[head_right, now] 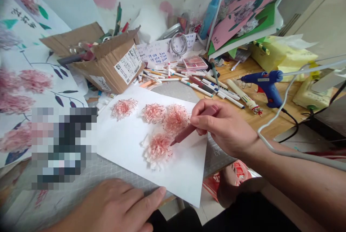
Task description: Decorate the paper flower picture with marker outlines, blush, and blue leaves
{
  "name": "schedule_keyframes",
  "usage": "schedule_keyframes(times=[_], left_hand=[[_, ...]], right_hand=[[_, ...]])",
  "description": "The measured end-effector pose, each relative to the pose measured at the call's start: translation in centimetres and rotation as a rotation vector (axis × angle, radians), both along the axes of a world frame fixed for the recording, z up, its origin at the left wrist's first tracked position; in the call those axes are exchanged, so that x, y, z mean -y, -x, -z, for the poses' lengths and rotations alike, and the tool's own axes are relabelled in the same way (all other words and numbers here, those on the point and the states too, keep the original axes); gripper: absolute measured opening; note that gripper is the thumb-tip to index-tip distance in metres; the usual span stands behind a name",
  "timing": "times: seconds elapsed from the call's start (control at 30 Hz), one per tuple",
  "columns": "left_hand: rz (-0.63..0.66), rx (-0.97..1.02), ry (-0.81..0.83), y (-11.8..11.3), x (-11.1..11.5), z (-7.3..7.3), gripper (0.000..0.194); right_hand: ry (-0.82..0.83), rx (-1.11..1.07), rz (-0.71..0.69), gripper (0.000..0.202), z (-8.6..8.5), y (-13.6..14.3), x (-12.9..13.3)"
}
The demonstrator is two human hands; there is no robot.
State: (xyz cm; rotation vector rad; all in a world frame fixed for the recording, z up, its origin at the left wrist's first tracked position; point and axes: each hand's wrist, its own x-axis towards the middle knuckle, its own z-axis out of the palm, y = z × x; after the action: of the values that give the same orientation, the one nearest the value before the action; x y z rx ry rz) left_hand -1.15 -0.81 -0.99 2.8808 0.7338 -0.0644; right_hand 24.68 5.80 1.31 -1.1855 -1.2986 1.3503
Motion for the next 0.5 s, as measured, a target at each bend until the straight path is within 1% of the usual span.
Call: schedule_keyframes(times=[0.07, 0.13, 0.23, 0.3, 0.4, 0.5], left_hand=[[0.004, 0.062, -0.015, 0.14, -0.09, -0.08, 0.03], [0.017, 0.118, -0.03, 0.2, -0.19, -0.07, 0.027], [0.024, 0.153, -0.051, 0.15, -0.31, 0.03, 0.032], [0.023, 0.129, -0.047, 0.12, -0.37, 0.1, 0.035], [0.018, 0.066, -0.029, 0.17, -0.4, 0.12, 0.043], [0.017, 0.023, -0.014, 0.21, -0.32, 0.03, 0.044]], right_hand=[[0.017, -0.01, 0.013, 0.025, 0.21, 0.02, 0.05], [0.014, -0.004, -0.013, 0.024, 0.34, 0.06, 0.2], [-0.011, 0.021, -0.104, 0.022, 0.38, 0.23, 0.44], [-0.03, 0.045, -0.147, 0.02, 0.42, 0.41, 0.5], [-0.035, 0.096, -0.178, 0.02, 0.53, 0.71, 0.42], [-0.025, 0.11, -0.181, 0.021, 0.48, 0.94, 0.34]])
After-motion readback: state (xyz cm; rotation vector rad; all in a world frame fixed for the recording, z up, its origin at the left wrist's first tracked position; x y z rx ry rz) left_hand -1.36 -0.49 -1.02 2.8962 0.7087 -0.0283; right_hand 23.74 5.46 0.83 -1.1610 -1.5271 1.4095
